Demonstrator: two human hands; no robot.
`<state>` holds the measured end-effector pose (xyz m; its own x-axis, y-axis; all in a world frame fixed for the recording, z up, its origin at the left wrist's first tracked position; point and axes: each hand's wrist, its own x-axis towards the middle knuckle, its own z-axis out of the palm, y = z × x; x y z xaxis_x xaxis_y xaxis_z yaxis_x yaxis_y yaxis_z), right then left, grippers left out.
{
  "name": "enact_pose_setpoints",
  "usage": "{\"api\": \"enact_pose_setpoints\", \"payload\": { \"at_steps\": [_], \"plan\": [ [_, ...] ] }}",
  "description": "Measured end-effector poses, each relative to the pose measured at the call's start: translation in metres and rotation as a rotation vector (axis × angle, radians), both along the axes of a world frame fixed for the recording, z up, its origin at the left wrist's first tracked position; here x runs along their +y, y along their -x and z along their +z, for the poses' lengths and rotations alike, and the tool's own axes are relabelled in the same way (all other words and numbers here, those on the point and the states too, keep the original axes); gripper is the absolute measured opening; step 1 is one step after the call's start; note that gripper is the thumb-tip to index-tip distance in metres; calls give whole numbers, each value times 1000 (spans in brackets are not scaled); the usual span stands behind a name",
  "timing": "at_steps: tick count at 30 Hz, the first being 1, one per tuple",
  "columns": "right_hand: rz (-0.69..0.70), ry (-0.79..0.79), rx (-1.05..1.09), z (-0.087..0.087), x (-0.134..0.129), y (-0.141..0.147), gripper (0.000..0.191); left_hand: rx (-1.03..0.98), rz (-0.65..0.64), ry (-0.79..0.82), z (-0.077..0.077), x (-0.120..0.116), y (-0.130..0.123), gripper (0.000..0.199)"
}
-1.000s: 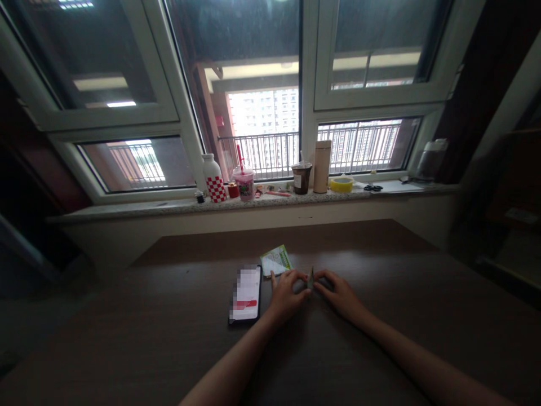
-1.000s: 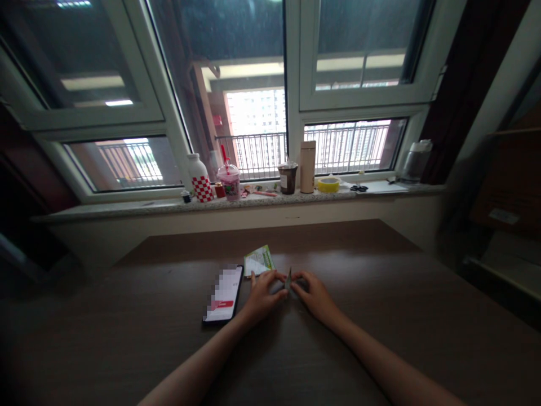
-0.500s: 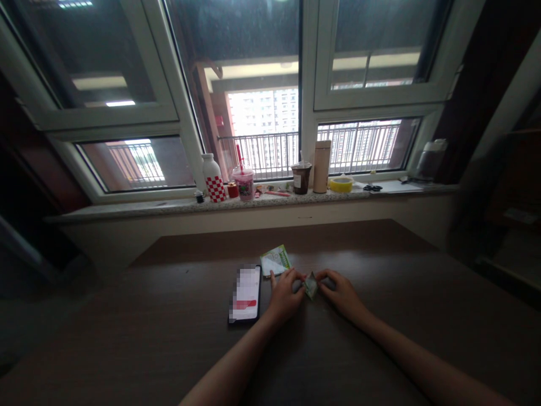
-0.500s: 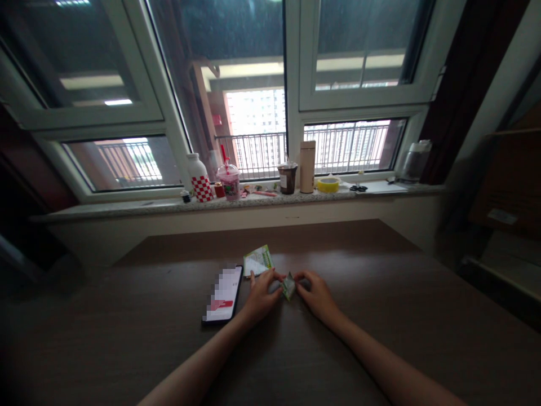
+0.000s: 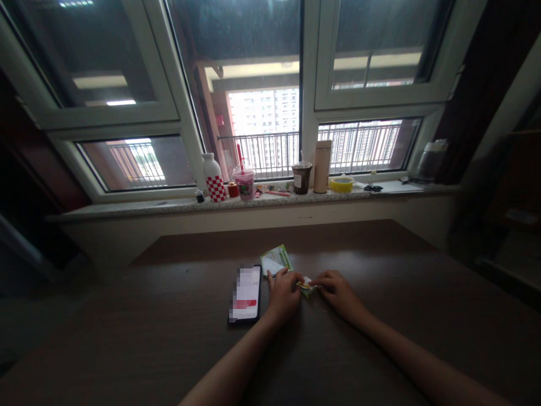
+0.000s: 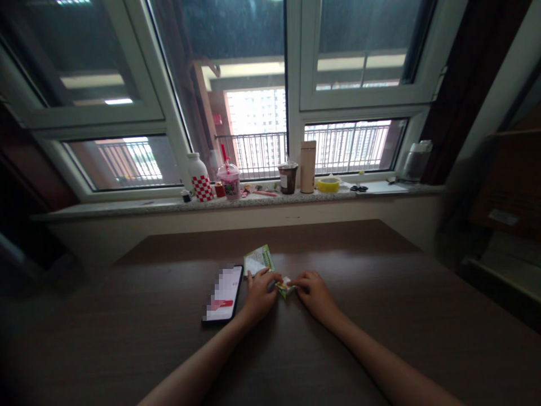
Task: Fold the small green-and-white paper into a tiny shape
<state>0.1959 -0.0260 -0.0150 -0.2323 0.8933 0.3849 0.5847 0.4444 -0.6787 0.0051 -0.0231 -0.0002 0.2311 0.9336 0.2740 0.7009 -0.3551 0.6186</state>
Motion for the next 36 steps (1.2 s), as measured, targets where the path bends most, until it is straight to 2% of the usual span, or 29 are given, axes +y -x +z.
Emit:
{"api": "enact_pose_setpoints", "payload": {
  "at_steps": [5, 12, 26, 36],
  "plan": [
    [2, -30, -22, -3, 0, 1, 30, 14, -1, 14, 2, -1, 0, 27],
    [4, -30, -21, -5, 0, 2, 30, 49, 13, -13, 3, -2, -1, 14],
    [5, -8, -20, 0, -1, 3, 27, 117, 6, -51, 0, -2, 1, 16],
    [3, -24, -22, -2, -1, 2, 23, 170, -13, -52, 9, -7, 0, 21]
  ]
}}
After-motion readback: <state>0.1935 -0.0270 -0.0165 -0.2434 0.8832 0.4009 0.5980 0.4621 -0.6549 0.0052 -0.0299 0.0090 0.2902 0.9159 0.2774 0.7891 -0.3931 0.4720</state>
